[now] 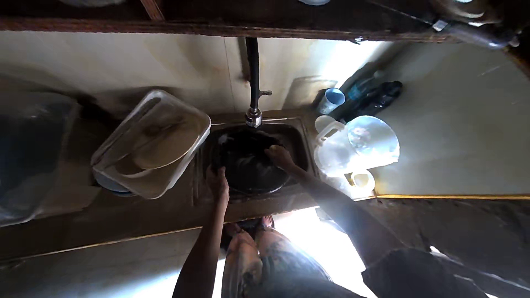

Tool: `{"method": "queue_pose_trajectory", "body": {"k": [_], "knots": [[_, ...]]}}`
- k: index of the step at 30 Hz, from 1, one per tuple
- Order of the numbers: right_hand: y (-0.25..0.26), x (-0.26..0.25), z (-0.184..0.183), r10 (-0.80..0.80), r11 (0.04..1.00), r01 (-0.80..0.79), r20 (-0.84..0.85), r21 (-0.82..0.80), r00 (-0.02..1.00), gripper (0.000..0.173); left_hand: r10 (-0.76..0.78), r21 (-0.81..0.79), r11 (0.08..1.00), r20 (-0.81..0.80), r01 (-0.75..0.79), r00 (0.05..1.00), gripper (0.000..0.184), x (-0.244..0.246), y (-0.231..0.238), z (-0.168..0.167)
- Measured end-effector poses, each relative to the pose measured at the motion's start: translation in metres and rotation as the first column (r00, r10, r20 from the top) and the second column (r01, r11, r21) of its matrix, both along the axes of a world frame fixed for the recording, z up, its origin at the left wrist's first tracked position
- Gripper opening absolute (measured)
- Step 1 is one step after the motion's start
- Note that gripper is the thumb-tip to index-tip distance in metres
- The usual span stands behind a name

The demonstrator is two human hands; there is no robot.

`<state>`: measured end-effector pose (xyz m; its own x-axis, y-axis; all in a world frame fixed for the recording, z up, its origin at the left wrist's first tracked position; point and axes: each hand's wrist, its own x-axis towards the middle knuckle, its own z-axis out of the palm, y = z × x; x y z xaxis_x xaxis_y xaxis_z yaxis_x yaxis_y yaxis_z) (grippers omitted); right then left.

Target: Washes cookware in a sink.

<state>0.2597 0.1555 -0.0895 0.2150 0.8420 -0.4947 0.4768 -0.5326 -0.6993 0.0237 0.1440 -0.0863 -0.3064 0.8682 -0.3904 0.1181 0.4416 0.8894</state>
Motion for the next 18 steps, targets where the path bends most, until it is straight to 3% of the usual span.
{"method": "queue_pose_trajectory", "body": {"k": [2,7,11,13,15,18], "knots": [[0.015,0.001,-0.019,-0.020,1.000,0.017,-0.143,-0.022,0.990,0.040,-0.020,-0.037,0.999,0.025,0.021,0.999,0.047,0.009,0.012,-0.009],[0.046,-0.014,0.015,-0.211,0.974,0.224,-0.209,0.040,0.955,0.050,-0.238,-0.088,0.968,-0.032,0.235,0.971,0.055,-0.001,0.016,-0.035],[0.093,0.006,0.043,-0.295,0.922,0.356,-0.320,0.152,0.900,0.060,-0.322,-0.359,0.880,0.025,0.309,0.946,0.056,-0.025,0.007,-0.050],[0.118,0.014,0.061,-0.255,0.919,0.342,-0.364,0.197,0.896,0.062,-0.412,-0.455,0.821,-0.054,0.345,0.910,0.057,-0.031,0.002,-0.051],[0.138,0.016,0.079,-0.197,0.917,0.300,-0.353,0.265,0.915,0.053,-0.501,-0.454,0.807,-0.185,0.379,0.845,0.062,-0.031,0.001,-0.041],[0.154,0.012,0.077,-0.218,0.862,0.365,-0.391,0.353,0.894,0.033,-0.469,-0.300,0.861,-0.152,0.411,0.870,0.036,-0.022,0.006,-0.015]]}}
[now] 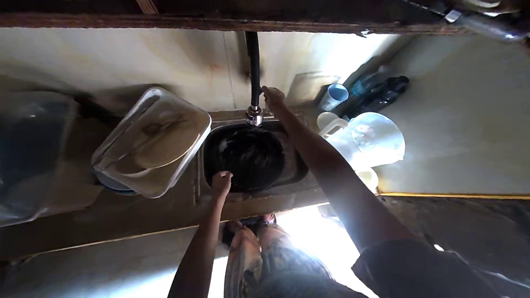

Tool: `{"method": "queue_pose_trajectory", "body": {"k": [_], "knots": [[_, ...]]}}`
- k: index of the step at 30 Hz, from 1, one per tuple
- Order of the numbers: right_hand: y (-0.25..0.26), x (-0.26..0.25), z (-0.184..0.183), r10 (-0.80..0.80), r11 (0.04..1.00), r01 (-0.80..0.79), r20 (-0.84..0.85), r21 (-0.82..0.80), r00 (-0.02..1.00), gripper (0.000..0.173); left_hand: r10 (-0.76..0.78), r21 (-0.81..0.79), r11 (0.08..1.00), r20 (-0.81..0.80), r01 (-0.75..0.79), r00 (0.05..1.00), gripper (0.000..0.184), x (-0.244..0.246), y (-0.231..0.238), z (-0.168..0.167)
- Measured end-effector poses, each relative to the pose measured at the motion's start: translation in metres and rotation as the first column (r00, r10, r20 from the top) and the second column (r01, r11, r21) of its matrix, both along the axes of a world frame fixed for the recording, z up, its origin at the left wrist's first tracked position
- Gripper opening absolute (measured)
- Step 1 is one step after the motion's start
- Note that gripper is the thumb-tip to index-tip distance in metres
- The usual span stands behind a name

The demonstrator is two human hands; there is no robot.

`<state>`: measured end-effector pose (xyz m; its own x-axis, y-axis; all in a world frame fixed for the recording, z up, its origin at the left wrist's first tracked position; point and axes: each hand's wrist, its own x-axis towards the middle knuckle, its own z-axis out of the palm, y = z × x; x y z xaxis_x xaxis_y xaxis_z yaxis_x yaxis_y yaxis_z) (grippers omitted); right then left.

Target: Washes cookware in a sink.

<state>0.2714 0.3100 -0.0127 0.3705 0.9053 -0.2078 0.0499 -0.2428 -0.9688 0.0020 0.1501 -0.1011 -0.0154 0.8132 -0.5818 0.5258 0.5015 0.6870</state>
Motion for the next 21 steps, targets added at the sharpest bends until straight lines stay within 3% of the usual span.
{"method": "queue_pose_trajectory", "body": {"k": [3,6,9,11,14,15,17,19,21], "knots": [[0.000,-0.003,0.012,-0.024,1.000,0.027,0.153,-0.013,0.988,0.029,0.124,-0.065,0.991,0.179,-0.114,0.976,0.037,0.021,0.016,0.042],[-0.008,-0.013,0.029,-0.009,0.999,0.027,0.381,-0.043,0.925,0.030,0.075,-0.087,0.995,0.315,-0.050,0.946,0.035,0.045,0.031,0.065],[-0.015,-0.014,0.027,-0.022,0.999,0.037,0.431,-0.025,0.902,0.032,0.106,-0.148,0.988,0.444,-0.043,0.890,0.035,0.075,0.048,0.079],[-0.012,-0.011,0.023,-0.050,0.999,0.050,0.410,0.011,0.911,0.031,0.176,-0.191,0.979,0.583,-0.076,0.793,0.034,0.096,0.063,0.077],[-0.009,-0.014,0.010,-0.040,0.999,0.034,0.179,0.035,0.983,0.031,0.305,-0.299,0.947,0.735,-0.114,0.606,0.040,0.113,0.085,0.065],[-0.013,-0.018,0.001,0.007,0.999,-0.010,0.111,0.032,0.994,0.032,0.363,-0.331,0.930,0.763,-0.160,0.534,0.039,0.117,0.091,0.064],[-0.035,-0.034,-0.014,0.190,0.982,-0.190,0.129,-0.014,0.973,0.032,0.431,-0.356,0.901,0.806,-0.249,0.407,0.040,0.124,0.100,0.061],[-0.061,-0.063,-0.018,0.205,0.978,-0.188,0.215,-0.093,0.955,0.042,0.441,-0.337,0.893,0.790,-0.298,0.427,0.035,0.129,0.105,0.059],[-0.070,-0.089,-0.023,0.086,0.975,-0.039,0.213,-0.219,0.973,0.044,0.478,-0.303,0.873,0.684,-0.382,0.551,0.030,0.130,0.100,0.060]]}}
